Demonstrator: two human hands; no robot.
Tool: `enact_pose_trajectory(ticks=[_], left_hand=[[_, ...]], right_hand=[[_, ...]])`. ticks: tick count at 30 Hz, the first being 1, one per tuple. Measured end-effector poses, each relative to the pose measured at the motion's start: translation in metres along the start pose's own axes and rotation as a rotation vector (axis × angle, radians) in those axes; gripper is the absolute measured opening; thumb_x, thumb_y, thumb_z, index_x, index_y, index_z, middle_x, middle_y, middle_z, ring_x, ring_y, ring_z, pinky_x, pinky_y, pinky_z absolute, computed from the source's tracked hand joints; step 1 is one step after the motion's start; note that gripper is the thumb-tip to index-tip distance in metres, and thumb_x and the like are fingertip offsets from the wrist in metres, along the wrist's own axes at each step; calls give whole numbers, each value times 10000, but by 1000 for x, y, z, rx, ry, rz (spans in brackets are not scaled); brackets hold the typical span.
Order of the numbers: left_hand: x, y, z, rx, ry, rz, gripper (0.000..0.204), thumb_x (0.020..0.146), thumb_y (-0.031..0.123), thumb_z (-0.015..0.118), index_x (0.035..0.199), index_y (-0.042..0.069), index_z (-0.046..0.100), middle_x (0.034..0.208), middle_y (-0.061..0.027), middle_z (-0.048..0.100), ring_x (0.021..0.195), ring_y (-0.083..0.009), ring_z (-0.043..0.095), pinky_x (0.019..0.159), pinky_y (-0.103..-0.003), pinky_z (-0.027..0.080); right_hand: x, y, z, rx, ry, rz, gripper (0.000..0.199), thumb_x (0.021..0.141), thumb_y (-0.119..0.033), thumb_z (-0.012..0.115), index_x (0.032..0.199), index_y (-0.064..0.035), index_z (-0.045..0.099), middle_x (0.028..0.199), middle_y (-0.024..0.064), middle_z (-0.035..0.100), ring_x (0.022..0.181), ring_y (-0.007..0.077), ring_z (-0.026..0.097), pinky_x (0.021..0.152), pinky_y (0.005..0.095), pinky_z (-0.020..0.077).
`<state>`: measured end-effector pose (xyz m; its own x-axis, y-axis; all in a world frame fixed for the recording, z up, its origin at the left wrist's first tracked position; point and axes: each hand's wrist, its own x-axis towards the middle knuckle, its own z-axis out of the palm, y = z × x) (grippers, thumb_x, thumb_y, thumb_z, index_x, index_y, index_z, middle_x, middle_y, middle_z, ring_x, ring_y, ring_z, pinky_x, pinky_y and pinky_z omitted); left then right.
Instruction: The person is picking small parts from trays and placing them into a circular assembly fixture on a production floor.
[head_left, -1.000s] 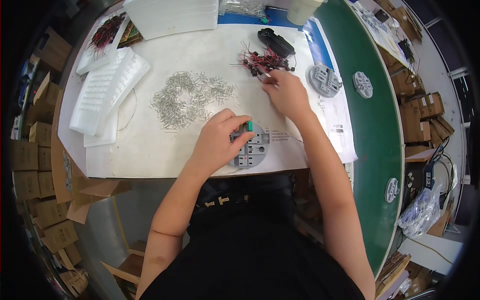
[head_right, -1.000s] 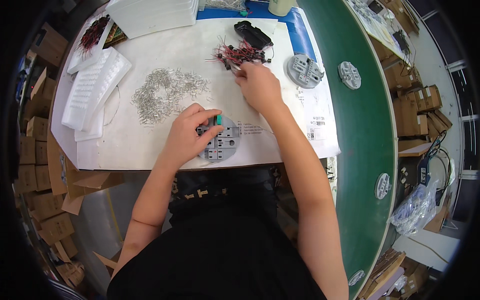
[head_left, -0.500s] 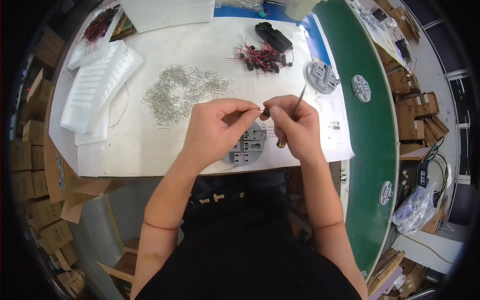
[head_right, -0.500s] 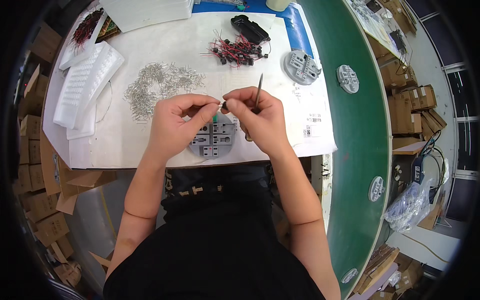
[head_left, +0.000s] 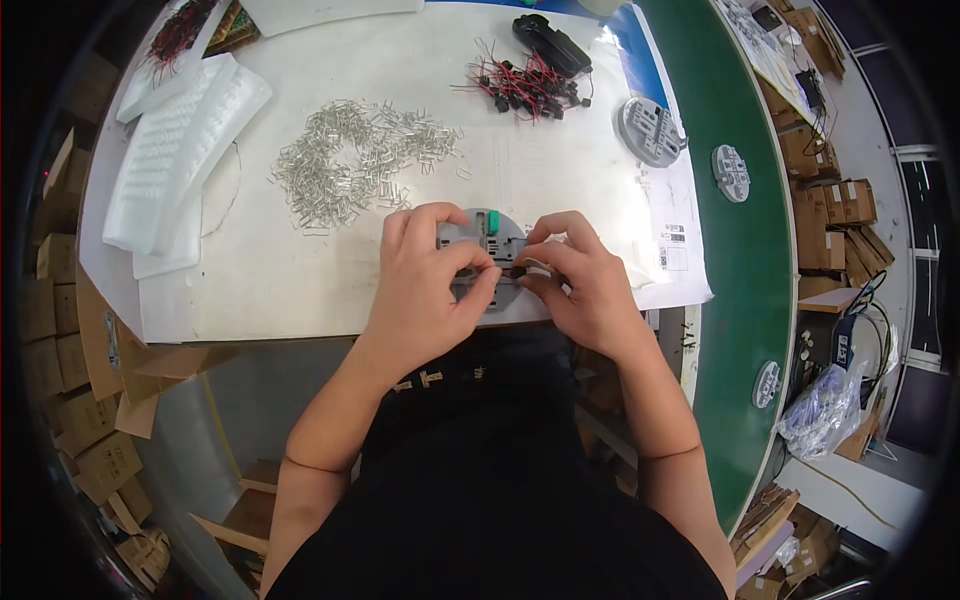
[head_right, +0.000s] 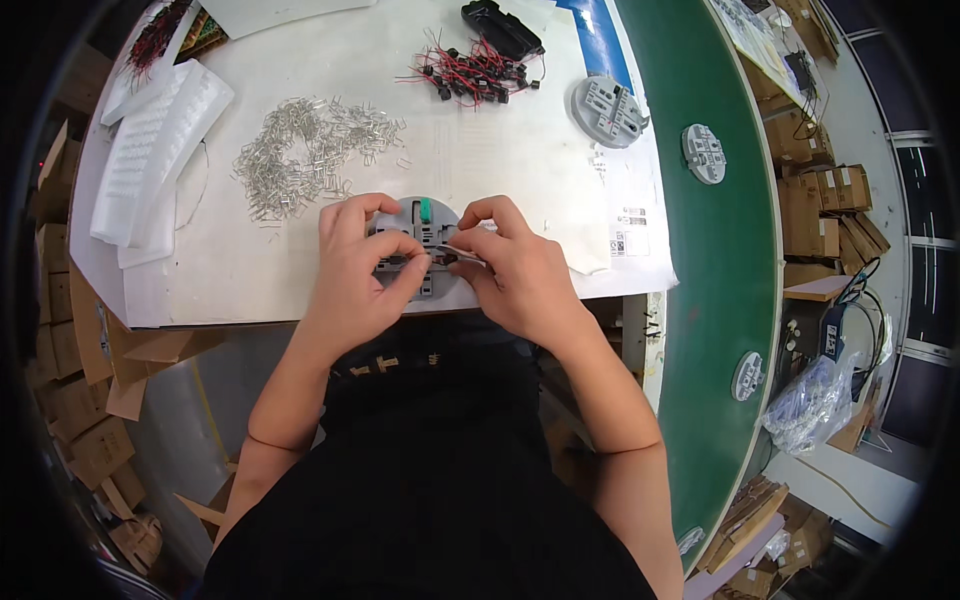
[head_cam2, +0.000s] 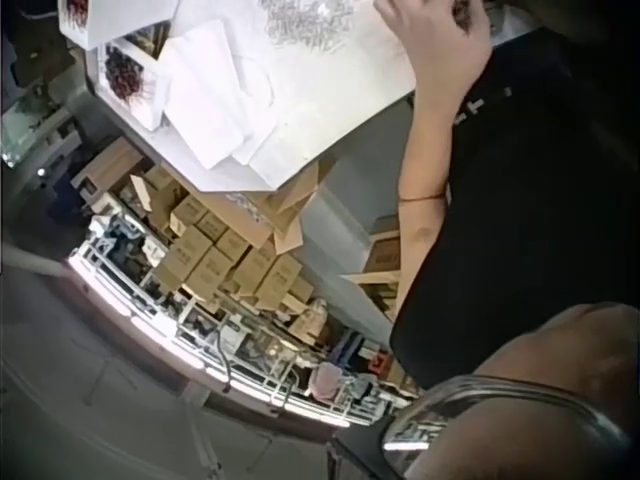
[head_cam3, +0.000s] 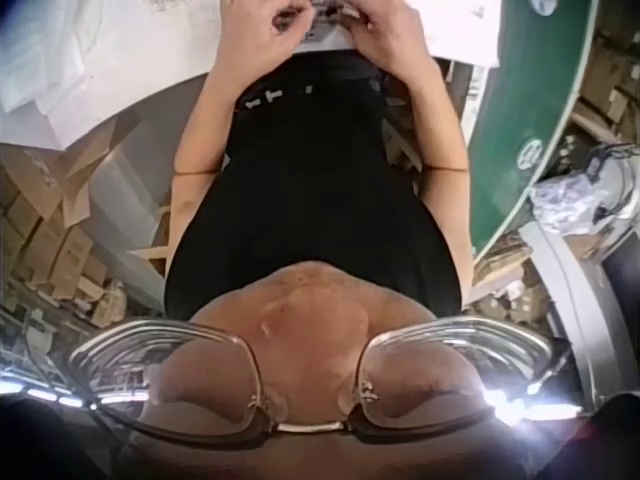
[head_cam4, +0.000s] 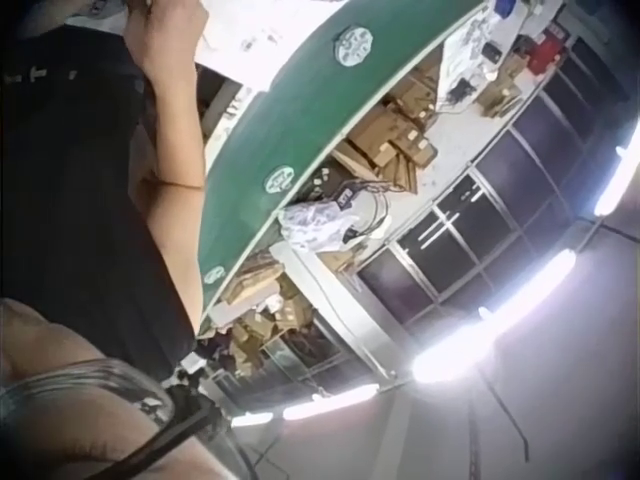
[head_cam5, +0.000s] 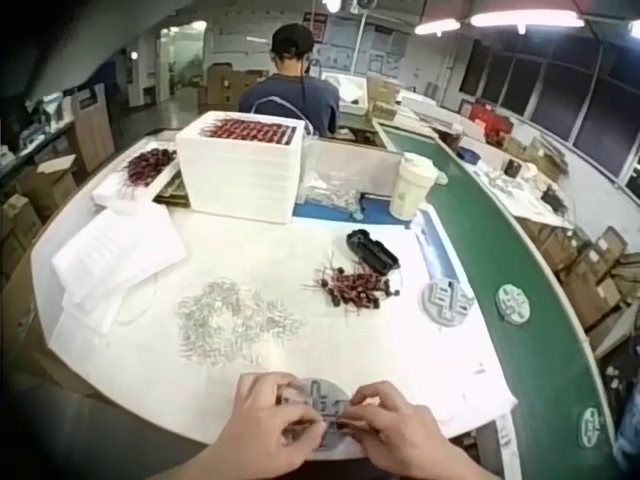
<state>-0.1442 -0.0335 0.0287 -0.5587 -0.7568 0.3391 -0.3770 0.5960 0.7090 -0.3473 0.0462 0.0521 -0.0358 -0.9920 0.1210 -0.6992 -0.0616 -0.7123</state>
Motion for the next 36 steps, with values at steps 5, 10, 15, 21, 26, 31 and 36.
enact_pose_trajectory(ticks=[5,10,15,21,26,31,36], left_hand=[[-6,-7,19,-23,28,-48,153,777,133,812,910,116,736,1326,-135,562,1231,-374,483,1042,-467,419],[-5,-5,22,-30,57,-72,163,760,147,817,888,139,716,1310,-127,578,1243,-364,497,1043,-468,425],[-6,-6,24,-21,73,-77,152,765,161,813,880,149,715,1315,-117,587,1236,-353,524,1042,-467,430],[-5,-8,25,-15,93,-60,137,772,164,807,875,154,717,1314,-109,595,1214,-349,548,1035,-463,436],[-6,-9,23,-43,91,-59,141,769,174,809,877,156,720,1312,-111,596,1216,-351,543,1033,-464,436],[-5,-8,22,-11,73,-65,155,760,179,811,886,154,724,1310,-109,596,1211,-350,543,1035,-465,435],[-4,-6,21,-7,61,-92,154,754,161,824,869,130,726,1323,-131,610,1222,-340,538,1045,-444,434]], right_hand=[[-3,-9,3,-193,0,-47,225,811,33,788,1002,-80,751,1089,57,664,781,248,723,644,370,561],[-3,-18,1,-317,-62,-30,196,812,15,789,984,-77,768,1114,60,686,779,264,736,639,380,572],[-4,-4,-1,-164,-55,-15,219,788,16,818,989,-68,791,1182,70,699,817,252,750,683,361,598],[-8,14,7,26,-9,19,284,775,21,845,1039,-77,810,1279,75,693,878,235,766,721,345,615],[-14,3,-1,-156,-11,-44,183,858,-61,814,1040,-72,804,1286,86,684,793,209,745,670,319,591],[-16,3,-1,291,148,-7,304,1061,-244,642,906,0,739,1033,139,714,586,150,610,539,280,484],[17,-3,34,1091,305,-51,595,1162,-398,405,763,-3,599,753,106,642,527,110,477,482,256,375]])
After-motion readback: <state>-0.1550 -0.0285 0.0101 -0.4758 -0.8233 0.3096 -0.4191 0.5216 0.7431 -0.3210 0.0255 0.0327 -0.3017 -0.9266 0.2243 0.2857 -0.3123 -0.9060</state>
